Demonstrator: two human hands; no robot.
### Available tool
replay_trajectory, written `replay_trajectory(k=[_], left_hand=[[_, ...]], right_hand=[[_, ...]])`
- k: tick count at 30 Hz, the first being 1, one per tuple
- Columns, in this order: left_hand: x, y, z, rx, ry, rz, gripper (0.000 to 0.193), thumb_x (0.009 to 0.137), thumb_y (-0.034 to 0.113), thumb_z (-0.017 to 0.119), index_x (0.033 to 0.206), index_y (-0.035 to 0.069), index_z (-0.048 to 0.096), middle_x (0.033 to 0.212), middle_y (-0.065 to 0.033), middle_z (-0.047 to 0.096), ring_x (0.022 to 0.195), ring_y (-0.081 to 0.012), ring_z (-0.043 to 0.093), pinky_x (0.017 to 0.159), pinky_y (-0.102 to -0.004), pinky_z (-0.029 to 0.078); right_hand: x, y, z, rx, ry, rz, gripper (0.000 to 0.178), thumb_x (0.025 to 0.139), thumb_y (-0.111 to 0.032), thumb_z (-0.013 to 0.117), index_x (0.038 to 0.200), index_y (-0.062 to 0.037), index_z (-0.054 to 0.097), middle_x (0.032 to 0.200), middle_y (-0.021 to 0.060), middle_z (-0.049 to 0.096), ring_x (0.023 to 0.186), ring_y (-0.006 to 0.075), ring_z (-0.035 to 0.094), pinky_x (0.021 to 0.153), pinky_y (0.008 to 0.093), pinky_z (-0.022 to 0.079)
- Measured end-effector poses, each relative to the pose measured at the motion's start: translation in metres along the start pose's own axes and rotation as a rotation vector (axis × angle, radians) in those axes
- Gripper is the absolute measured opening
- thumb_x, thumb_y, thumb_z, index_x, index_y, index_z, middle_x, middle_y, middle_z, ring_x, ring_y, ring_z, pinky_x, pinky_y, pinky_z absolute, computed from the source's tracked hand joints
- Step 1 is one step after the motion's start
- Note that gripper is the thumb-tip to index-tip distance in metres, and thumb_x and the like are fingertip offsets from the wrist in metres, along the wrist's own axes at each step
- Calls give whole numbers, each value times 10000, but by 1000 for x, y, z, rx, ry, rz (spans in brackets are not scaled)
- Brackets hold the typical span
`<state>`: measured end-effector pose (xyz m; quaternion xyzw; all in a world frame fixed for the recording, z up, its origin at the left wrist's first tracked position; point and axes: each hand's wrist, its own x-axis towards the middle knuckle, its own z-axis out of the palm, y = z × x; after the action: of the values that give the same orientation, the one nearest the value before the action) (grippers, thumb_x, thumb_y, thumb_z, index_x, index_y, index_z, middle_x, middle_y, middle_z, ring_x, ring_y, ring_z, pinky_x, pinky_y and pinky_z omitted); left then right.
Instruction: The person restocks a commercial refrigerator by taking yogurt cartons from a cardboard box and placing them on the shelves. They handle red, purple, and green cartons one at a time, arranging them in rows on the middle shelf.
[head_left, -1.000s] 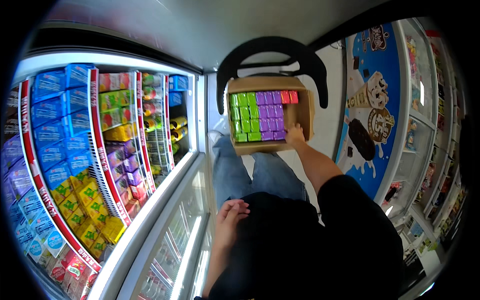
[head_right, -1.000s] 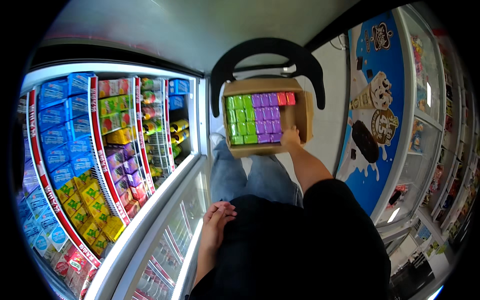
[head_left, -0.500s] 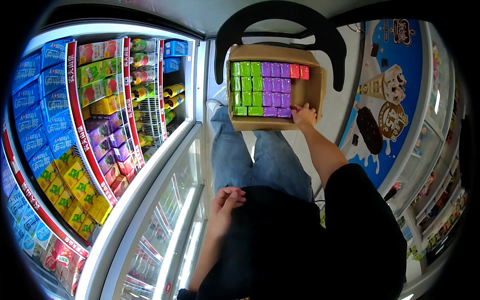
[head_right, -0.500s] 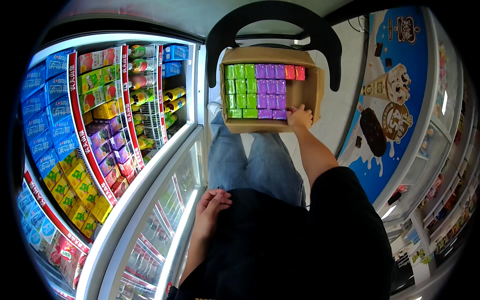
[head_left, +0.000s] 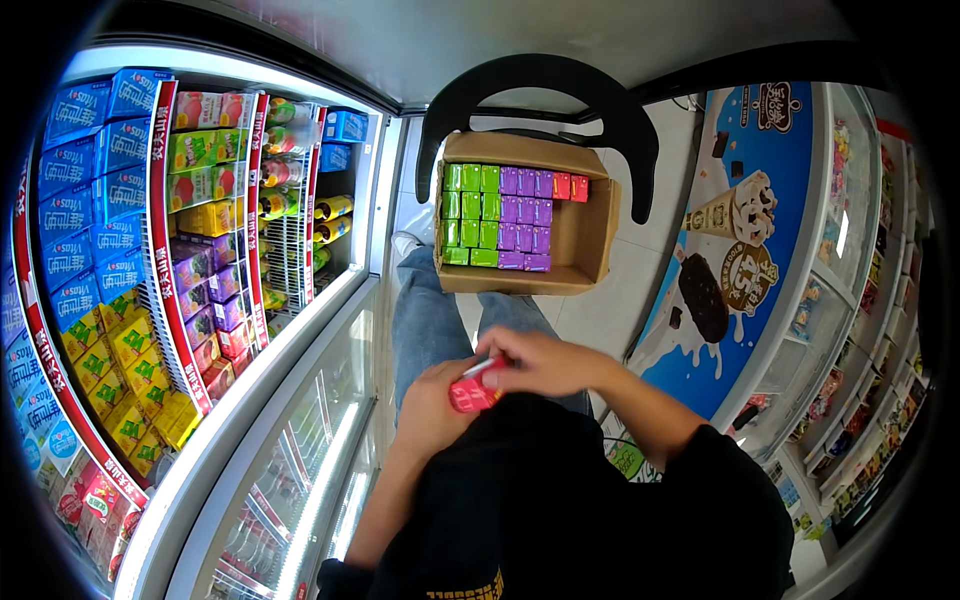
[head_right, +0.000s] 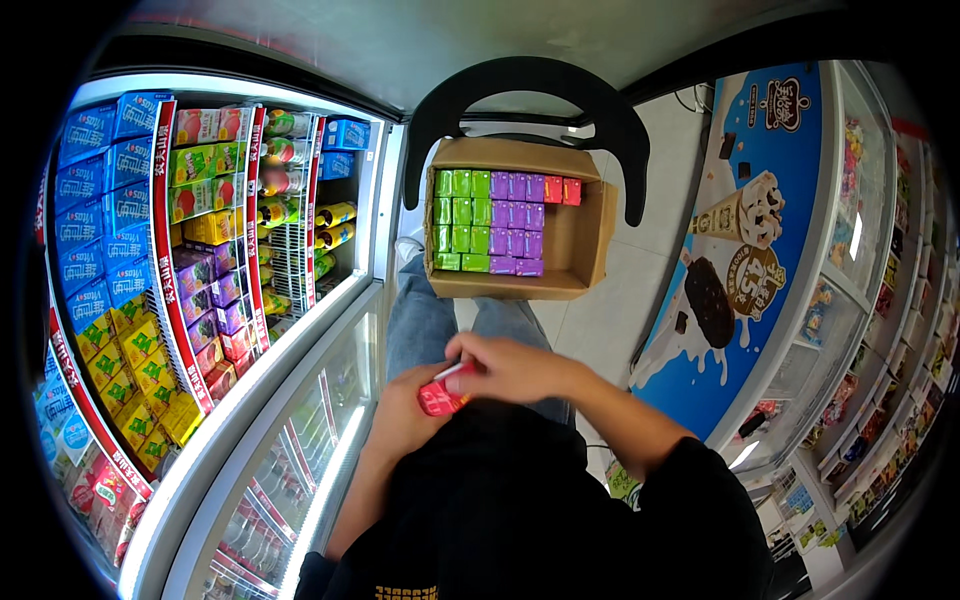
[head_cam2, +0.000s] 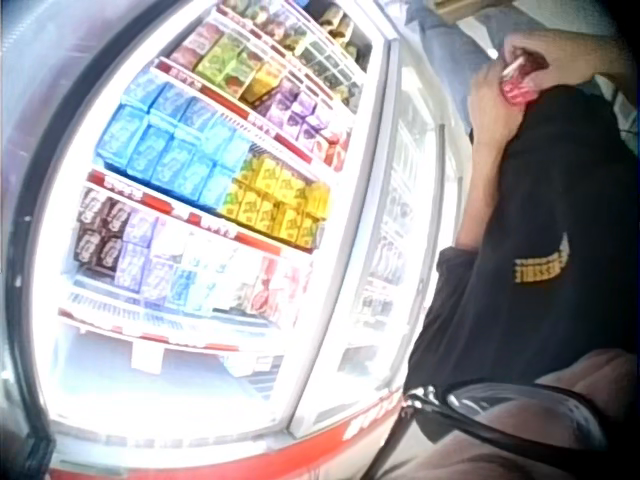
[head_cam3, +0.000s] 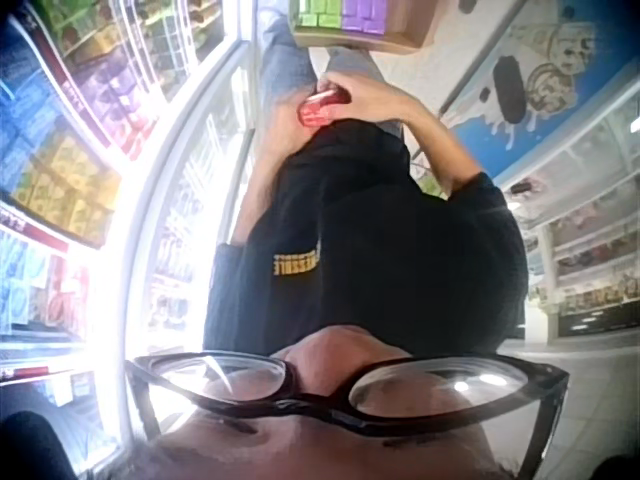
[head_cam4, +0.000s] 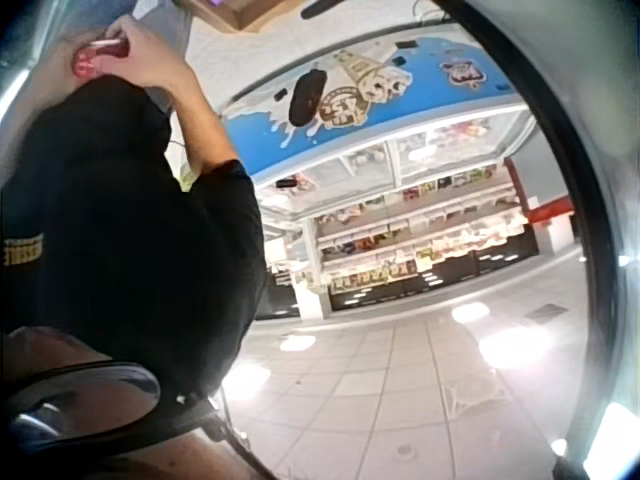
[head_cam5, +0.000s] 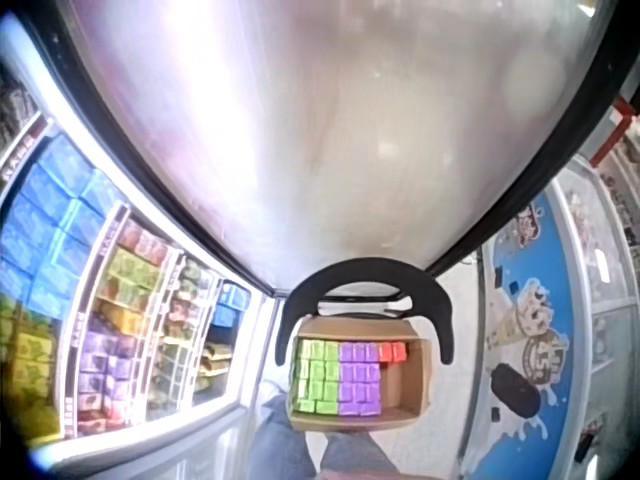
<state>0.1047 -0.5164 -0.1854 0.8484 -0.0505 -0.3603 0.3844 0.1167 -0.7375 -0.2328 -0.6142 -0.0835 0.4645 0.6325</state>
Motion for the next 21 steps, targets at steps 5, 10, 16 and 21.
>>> replay_trajectory(k=[5,10,16,21], left_hand=[[-18,-20,9,-25,122,-115,436,742,155,797,1132,4,675,1008,-223,703,957,-378,689,836,-400,542],[-32,-31,15,-10,145,-174,457,734,171,813,1136,4,674,1005,-227,702,961,-374,691,836,-397,542],[-40,-38,20,-12,176,-244,463,734,176,815,1146,17,676,1018,-207,706,973,-377,682,858,-407,534],[-47,-40,15,-78,178,-370,497,739,216,832,1175,33,678,1071,-210,702,1013,-358,688,873,-399,535]], right_hand=[[57,154,-104,-323,820,284,440,929,-330,643,1198,10,570,936,205,670,827,353,674,757,460,544],[81,263,-191,-467,1215,648,497,886,-318,642,1221,19,495,1126,300,639,1076,459,622,950,506,498],[106,294,-222,-363,1088,784,606,867,-399,680,1250,24,480,1197,323,627,1139,461,606,977,493,493],[108,297,-228,-377,1137,774,651,842,-409,707,1246,40,463,1195,324,624,1143,469,601,977,513,499]])
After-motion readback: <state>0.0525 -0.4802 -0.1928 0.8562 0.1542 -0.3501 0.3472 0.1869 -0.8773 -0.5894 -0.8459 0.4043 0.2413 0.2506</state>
